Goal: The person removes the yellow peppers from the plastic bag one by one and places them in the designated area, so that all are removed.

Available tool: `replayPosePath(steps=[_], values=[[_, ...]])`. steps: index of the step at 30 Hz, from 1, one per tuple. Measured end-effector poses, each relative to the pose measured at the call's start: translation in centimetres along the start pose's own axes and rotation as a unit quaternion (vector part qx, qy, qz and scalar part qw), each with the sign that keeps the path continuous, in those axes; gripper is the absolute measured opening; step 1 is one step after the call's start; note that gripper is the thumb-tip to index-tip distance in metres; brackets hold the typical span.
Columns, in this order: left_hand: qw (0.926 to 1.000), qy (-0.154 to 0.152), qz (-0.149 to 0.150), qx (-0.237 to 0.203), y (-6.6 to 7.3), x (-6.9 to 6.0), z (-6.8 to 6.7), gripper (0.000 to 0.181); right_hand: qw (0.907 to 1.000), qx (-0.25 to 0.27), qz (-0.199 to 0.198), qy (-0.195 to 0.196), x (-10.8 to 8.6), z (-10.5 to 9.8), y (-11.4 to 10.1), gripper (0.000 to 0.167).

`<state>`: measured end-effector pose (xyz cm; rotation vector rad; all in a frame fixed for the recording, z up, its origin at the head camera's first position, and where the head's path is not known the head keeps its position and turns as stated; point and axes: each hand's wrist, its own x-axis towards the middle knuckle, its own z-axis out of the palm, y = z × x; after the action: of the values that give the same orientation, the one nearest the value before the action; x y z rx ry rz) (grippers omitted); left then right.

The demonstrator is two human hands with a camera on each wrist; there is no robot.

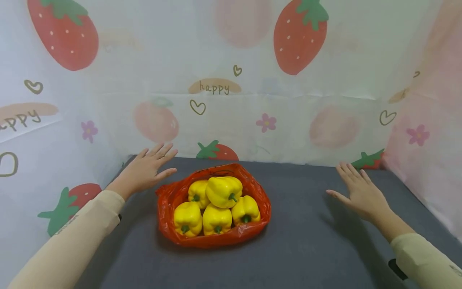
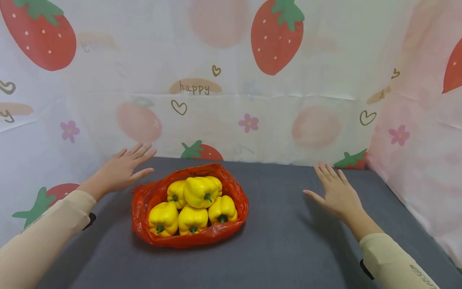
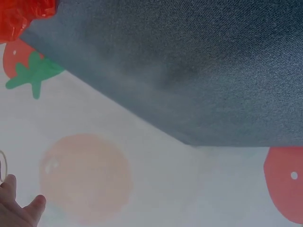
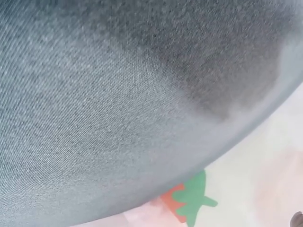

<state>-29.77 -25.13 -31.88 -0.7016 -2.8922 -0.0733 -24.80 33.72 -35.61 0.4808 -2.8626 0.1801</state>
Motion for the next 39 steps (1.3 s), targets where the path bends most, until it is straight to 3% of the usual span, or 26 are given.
replayPosePath(steps=[14,39], values=[[0.9992,-0.017,0.015,0.033,0.7,-0.5,-0.2,0.072,0.9996,0.010,-0.024,-0.012,0.1,0.0,-2.7,0.094],[0.9987,0.001,0.051,0.004,2.2,-2.3,0.3,0.075,0.9970,0.057,-0.052,-0.001,0.7,0.6,-6.2,0.108]])
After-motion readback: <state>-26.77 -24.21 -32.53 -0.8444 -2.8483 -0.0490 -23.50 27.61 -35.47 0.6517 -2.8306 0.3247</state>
